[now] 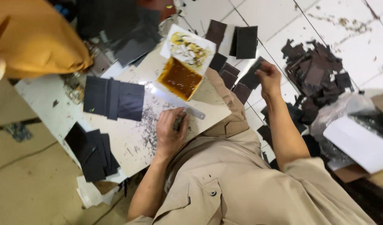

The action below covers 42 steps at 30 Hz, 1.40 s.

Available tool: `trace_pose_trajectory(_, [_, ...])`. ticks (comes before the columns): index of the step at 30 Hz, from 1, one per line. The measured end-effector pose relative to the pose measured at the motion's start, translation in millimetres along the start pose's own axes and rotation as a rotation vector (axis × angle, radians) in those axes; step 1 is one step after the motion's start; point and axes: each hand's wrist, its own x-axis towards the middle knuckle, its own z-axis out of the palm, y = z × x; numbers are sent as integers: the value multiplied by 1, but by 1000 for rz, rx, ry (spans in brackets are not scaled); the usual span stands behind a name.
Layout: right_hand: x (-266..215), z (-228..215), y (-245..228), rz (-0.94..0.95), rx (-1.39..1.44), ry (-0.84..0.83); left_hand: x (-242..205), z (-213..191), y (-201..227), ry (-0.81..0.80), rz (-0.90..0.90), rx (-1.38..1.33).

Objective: Assembling leather wallet components by applying adhesive and folding edges using a ruler.

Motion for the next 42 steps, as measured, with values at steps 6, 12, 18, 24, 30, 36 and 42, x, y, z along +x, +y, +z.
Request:
trace_pose_trajectory(6, [-101,31,-145,-634,-207,-117,-18,9,-23,112,5,-83])
trace_pose_trajectory(12, [-216,81,-209,-788,-157,-613,-20,-7,-57,409,-73,-150])
trace_pose_trajectory(18, [-294,178,-227,-1552,-687,-964,28,-159,-100,595,-215,48])
trace_pose_trajectory(24, [-326,179,-187,-1661,-1293,-1381,45,-255,-312,662,-529,607])
trace_pose_trajectory(30, [-326,192,-245,-1301,-1068,-1370,61,-287,-436,779,-821,768])
trace_pose_trajectory(36, [-339,186,-217,-1471,-1215,-1293,78,-292,-473,707,-993,668])
trace_pose_trajectory(42, [-304,188,-240,-1223,-942,-1003,78,-294,-457,923,-780,683])
